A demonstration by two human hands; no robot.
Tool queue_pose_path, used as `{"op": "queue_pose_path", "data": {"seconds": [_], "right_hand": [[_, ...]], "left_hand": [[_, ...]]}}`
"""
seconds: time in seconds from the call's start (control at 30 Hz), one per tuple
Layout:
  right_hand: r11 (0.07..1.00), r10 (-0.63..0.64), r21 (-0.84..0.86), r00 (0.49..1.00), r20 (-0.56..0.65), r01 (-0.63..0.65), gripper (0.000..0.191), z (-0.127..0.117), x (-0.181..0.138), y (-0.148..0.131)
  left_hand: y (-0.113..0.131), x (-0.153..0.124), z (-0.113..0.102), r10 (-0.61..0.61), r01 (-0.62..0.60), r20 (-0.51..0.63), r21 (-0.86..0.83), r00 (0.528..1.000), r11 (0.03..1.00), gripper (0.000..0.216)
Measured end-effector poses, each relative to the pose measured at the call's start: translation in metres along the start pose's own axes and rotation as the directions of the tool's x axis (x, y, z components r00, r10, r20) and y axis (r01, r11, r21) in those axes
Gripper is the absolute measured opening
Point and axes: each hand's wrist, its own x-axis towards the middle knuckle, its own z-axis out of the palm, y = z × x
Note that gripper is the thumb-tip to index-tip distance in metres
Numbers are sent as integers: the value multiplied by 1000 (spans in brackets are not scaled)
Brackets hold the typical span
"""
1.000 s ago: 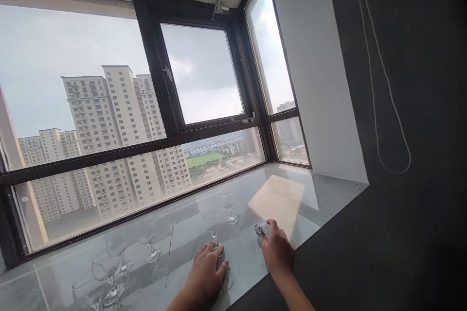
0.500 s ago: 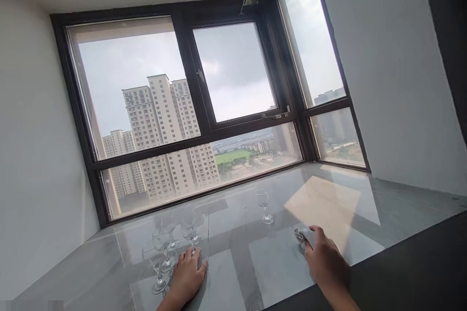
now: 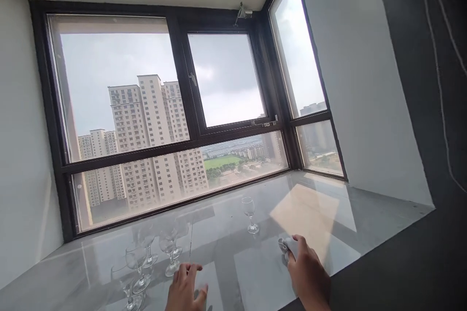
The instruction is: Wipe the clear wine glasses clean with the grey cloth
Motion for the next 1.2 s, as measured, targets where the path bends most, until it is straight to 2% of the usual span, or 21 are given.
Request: {"op": "queue_pose_path", "data": {"seconds": [0.1, 0.2, 0.3, 0.4, 0.53, 0.63, 0.7, 0.8, 0.97, 1.1, 1.2], "right_hand": [[1000, 8, 10, 1000, -14, -7, 24, 3, 1, 0], [1000, 11, 30, 1000, -11, -10, 24, 1, 2, -2], [999, 21, 39, 1000, -16, -20, 24, -1, 2, -4], [999, 30, 34, 999, -30, -28, 24, -3, 2, -5], [999, 27, 32, 999, -23, -26, 25, -4, 2, -4], [999, 18, 31, 1000, -6, -17, 28, -5, 1, -3], [999, 18, 33, 1000, 17, -19, 28, -7, 0, -2], [999, 29, 33, 998, 51, -30, 30, -8, -1, 0], [1000, 13, -2, 998, 63, -13, 36, -5, 1, 6], [1000, -5, -26, 997, 76, 7, 43, -2, -2, 5], [997, -58, -40, 989, 134, 64, 45, -1, -12, -8]], "left_hand": [[52, 19, 8, 208, -198, 81, -121, 975, 973, 52], [111, 44, 15, 290, -262, 127, -200, 949, 944, 61], [158, 71, 21, 321, -286, 158, -209, 934, 935, 69], [189, 92, 25, 325, -295, 189, -172, 927, 940, 72], [205, 101, 25, 329, -309, 160, -138, 931, 941, 64], [195, 89, 19, 348, -330, 137, -137, 927, 934, 59], [175, 70, 12, 358, -340, 134, -135, 924, 930, 59], [130, 30, -3, 328, -311, 126, -133, 936, 941, 59], [42, -37, -31, 167, -153, 127, -114, 978, 982, 59], [-10, -65, -45, 72, -62, 114, -88, 991, 994, 61], [-32, -73, -48, 11, -3, 96, -81, 995, 997, 62]]}}
